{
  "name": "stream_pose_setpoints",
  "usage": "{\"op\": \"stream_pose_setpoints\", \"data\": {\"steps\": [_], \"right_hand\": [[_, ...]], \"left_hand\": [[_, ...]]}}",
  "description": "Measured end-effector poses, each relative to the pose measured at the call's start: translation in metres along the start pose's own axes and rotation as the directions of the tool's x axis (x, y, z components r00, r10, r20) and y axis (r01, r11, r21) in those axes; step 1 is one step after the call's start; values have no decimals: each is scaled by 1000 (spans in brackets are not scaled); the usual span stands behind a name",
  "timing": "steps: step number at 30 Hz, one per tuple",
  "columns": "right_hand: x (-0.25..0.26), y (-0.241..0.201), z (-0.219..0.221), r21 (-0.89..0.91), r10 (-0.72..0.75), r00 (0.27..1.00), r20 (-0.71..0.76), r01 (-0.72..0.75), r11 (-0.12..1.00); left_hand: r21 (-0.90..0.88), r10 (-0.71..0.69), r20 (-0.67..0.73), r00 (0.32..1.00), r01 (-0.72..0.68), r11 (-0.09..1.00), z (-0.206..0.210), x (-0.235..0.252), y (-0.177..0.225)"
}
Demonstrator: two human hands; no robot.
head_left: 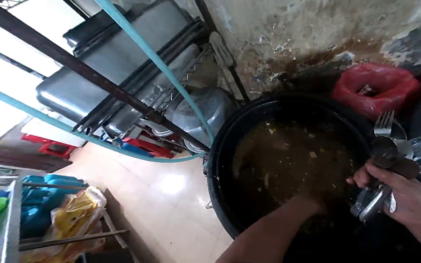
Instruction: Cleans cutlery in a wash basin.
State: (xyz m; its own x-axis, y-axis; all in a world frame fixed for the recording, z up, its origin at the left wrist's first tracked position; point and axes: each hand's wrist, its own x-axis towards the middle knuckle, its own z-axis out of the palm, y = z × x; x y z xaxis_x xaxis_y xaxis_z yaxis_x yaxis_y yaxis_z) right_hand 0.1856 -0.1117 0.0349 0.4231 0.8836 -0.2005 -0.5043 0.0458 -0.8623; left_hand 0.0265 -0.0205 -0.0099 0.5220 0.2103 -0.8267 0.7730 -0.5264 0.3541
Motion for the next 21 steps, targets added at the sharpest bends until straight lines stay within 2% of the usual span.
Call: {"op": "stream_pose_setpoints", "data": {"steps": [3, 5, 8, 10, 12, 15, 18, 21], "right_hand": [[1, 0, -1, 2, -8, 1000, 8, 8, 1000], [1, 0, -2, 11, -16, 1000, 21, 16, 1000], [1, 1, -3, 10, -1, 1000, 12, 0, 1000], [1, 1, -4, 26, 3, 1000, 23, -4, 1000], [1, 1, -4, 22, 0, 1000, 27, 0, 1000], [3, 2, -5, 5, -15, 999, 30, 15, 1000], [3, 3, -5, -3, -22, 999, 26, 22, 1000], [4, 2, -4, -10, -16, 1000, 3, 16, 1000]], "left_hand": [[32, -32, 128, 991, 28, 999, -16, -5, -1], [-13, -22, 180, 983, 25, 1000, -22, -11, -7], [-277, 73, 211, 975, -12, 961, -19, -9, -30], [-492, 146, 180, 973, -40, 870, -19, -10, -47], [-610, 183, 141, 973, -60, 790, -22, -13, -61], [-703, 243, 65, 968, -129, 700, -26, -18, -77], [-821, 283, 9, 959, -154, 550, -24, -23, -90], [-877, 210, -46, 977, -140, 460, -22, -30, -98]]}}
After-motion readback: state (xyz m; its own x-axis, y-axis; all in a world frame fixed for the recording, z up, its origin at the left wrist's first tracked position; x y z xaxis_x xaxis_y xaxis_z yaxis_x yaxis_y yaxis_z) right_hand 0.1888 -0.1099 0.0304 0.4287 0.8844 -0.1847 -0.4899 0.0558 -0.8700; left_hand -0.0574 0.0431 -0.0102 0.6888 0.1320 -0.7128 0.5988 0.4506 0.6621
